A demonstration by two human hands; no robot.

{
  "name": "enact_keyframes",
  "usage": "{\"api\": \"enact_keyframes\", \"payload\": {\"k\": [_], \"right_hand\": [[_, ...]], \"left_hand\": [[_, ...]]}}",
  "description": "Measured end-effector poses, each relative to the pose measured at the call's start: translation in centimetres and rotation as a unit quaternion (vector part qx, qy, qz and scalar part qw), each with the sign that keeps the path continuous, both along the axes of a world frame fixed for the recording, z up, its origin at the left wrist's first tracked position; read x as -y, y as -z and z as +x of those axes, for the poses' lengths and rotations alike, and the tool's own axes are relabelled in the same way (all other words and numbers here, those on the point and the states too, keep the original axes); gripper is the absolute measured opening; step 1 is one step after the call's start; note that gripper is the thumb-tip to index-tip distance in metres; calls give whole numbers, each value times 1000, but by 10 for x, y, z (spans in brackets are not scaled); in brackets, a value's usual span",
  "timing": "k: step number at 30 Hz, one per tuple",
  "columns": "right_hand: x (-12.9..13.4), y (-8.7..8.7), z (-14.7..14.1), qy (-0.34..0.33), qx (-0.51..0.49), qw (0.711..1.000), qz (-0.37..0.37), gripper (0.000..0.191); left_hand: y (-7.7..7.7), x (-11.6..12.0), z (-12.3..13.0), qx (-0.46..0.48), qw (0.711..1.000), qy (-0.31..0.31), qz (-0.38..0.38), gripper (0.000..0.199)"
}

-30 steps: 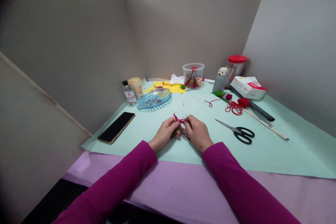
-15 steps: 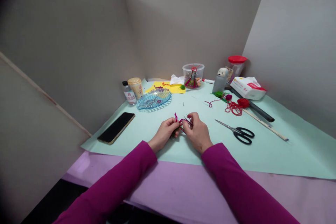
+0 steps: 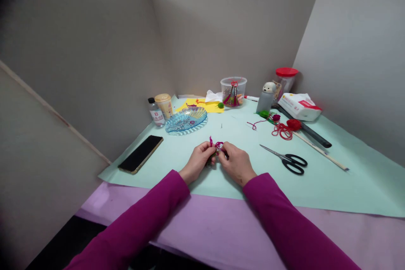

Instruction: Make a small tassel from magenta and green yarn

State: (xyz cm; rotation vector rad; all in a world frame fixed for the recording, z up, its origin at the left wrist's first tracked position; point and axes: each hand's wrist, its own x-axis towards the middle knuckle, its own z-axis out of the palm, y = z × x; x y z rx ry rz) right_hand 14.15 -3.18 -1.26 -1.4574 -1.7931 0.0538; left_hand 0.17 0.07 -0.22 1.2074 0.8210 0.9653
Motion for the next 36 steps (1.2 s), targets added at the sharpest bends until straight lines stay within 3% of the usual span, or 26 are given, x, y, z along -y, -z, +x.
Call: {"api": "enact_keyframes", "payload": {"k": [13, 20, 25, 30, 33, 36], "right_hand": [[0, 1, -1, 17, 27, 999, 4, 13], [-3, 2, 4, 87, 9, 996, 13, 14], [-10, 3, 15, 162, -65, 985, 8, 18], [-14, 0, 23, 226, -190, 955, 19, 20], [-10, -4, 18, 211, -215, 953, 35, 19], [-4, -7, 9, 144, -200, 968, 38, 19]], "left_hand": [[1, 0, 1, 0, 1000, -5, 21, 25], [0, 1, 0, -17, 999, 1, 36, 26], [1, 1, -2, -24, 999, 6, 27, 22], [3, 0, -4, -14, 1000, 9, 17, 20], [4, 0, -4, -8, 1000, 13, 9, 21], [5, -1, -3, 0, 1000, 10, 2, 21]]}}
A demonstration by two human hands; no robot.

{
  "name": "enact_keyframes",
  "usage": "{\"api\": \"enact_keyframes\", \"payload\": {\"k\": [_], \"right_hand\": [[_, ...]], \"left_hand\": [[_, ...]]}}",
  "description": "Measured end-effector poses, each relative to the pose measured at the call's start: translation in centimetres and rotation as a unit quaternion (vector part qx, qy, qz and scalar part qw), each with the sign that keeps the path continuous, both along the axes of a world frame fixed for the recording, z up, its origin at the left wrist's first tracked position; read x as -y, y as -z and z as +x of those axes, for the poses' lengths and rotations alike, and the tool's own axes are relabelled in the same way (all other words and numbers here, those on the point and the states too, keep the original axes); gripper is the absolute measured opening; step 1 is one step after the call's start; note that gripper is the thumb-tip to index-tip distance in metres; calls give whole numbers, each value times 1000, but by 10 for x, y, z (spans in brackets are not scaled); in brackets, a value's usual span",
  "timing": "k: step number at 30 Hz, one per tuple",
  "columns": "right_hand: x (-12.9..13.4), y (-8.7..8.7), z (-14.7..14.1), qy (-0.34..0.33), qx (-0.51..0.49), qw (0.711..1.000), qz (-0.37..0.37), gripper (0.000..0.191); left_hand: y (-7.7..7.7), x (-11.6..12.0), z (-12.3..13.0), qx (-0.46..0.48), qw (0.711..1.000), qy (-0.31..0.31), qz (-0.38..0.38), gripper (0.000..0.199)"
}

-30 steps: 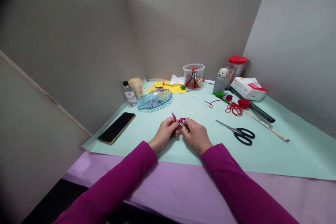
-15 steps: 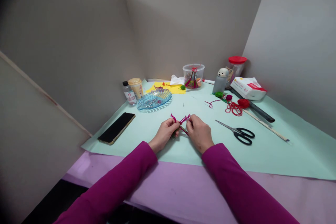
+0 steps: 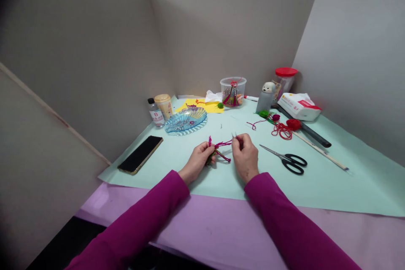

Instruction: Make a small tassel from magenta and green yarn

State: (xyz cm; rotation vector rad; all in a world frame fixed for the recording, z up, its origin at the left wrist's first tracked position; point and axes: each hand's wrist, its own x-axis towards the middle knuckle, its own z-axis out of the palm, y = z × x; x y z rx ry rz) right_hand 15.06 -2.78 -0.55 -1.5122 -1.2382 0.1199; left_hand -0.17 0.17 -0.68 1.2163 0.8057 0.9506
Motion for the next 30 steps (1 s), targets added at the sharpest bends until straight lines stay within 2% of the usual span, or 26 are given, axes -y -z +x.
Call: {"api": "enact_keyframes", "payload": {"k": [4, 6, 11, 24, 30], "right_hand": [[4, 3, -8, -147, 108, 983, -31, 17], [4, 7, -9, -173, 155, 972, -40, 16], [2, 11, -7, -160, 197, 966, -47, 13], [1, 12, -7, -144, 217, 964, -44, 14], [1, 12, -8, -106, 235, 966, -28, 15]], "left_hand": [[0, -1, 1, 4, 1000, -5, -3, 21], [0, -1, 1, 5, 1000, -7, -1, 20], [-2, 0, 1, 4, 1000, -7, -3, 18], [-1, -1, 1, -5, 1000, -1, -1, 21], [-4, 1, 2, -10, 1000, 5, -1, 20]]}}
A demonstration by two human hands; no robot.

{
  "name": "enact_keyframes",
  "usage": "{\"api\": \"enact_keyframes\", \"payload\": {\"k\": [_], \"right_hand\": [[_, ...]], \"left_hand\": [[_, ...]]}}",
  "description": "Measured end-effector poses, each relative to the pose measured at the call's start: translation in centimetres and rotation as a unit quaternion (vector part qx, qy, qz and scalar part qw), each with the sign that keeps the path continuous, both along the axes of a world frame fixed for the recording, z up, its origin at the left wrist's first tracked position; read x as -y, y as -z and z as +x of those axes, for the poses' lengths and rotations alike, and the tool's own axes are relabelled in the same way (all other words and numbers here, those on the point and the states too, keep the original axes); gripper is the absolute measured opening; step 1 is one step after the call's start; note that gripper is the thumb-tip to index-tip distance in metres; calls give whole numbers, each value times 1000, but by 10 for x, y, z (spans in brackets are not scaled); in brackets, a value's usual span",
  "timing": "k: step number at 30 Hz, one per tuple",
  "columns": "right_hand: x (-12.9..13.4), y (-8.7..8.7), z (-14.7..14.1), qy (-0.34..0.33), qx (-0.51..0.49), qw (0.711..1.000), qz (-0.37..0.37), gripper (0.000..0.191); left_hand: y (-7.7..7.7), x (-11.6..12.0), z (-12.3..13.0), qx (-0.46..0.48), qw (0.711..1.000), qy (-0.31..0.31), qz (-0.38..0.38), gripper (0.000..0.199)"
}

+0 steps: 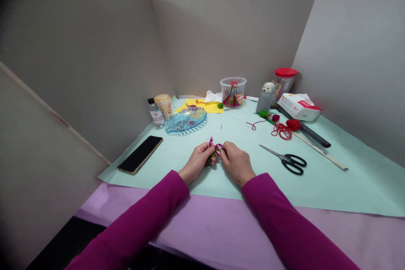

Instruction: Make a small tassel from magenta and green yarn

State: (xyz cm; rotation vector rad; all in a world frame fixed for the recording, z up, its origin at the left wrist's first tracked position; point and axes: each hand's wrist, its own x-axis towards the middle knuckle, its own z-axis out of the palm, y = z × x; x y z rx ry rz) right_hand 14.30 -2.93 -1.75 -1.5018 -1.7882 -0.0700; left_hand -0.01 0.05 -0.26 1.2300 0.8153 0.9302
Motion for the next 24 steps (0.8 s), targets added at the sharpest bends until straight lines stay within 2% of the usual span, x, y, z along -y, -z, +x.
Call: {"api": "enact_keyframes", "payload": {"k": [8, 14, 24], "right_hand": [[-2, 3, 1, 66, 55, 996, 17, 17], [-1, 1, -1, 68, 81, 994, 30, 21], [1, -7, 1, 103, 117, 987, 25, 21]], "left_hand": [[1, -2, 0, -24, 999, 13, 45, 25], [0, -3, 1, 10, 1000, 12, 6, 23], [-2, -2, 0, -45, 999, -9, 24, 17]]}}
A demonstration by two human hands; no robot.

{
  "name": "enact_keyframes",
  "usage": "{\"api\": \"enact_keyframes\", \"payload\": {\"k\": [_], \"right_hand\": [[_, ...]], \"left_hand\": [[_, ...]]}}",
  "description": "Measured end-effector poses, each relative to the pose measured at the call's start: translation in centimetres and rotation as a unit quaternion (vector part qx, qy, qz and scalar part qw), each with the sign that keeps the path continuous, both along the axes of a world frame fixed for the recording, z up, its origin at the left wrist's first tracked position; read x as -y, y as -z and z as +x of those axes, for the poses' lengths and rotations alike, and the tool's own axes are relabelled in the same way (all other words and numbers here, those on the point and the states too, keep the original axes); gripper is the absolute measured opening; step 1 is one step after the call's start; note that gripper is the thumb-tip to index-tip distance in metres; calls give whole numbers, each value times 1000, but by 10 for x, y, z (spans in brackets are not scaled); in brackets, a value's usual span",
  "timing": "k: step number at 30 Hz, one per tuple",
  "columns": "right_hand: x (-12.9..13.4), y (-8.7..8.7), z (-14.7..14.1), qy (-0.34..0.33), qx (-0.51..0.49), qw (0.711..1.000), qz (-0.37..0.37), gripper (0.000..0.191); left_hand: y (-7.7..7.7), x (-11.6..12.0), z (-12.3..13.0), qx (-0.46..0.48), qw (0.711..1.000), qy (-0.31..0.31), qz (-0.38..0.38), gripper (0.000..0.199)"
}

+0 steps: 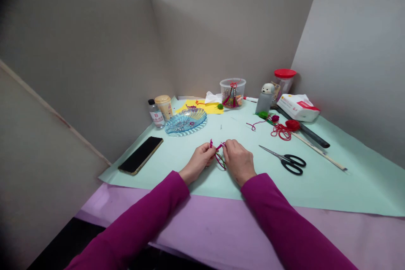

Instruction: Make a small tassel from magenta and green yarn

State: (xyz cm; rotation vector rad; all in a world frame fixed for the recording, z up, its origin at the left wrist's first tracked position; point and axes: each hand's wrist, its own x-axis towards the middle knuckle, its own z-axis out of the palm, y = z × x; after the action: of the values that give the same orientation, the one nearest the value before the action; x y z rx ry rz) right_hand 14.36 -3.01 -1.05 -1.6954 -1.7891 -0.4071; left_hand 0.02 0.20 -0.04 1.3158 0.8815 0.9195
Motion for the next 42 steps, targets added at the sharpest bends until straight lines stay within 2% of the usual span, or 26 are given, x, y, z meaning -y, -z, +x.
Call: {"api": "enact_keyframes", "payload": {"k": [9, 12, 15, 17, 20, 23, 26, 33, 42], "right_hand": [[-5, -1, 8, 23, -19, 999, -14, 17], [-12, 1, 30, 81, -63, 995, -8, 18], [-19, 1, 57, 162, -167, 972, 13, 20], [-20, -1, 64, 142, -236, 960, 42, 22], [-15, -7, 50, 60, -288, 954, 54, 24], [-5, -11, 21, -55, -264, 963, 12, 22], [1, -8, 0, -117, -223, 968, -24, 17], [1, 4, -7, -141, -159, 976, -43, 17], [1, 5, -8, -130, -122, 983, -50, 17]], "left_hand": [[-4, 6, -2, -27, 999, 0, 17, 18], [-5, 7, -5, -33, 999, 5, 13, 19], [-4, 5, -7, -14, 1000, 11, -7, 20], [-3, 2, -7, 11, 999, 13, -27, 20], [-1, -1, -6, 46, 998, 20, -45, 22], [0, -2, -4, 66, 996, 24, -47, 23], [1, -3, -4, 67, 997, 24, -41, 20], [1, -3, -7, 69, 997, 12, -40, 16], [0, -2, -8, 71, 997, 13, -41, 13]]}}
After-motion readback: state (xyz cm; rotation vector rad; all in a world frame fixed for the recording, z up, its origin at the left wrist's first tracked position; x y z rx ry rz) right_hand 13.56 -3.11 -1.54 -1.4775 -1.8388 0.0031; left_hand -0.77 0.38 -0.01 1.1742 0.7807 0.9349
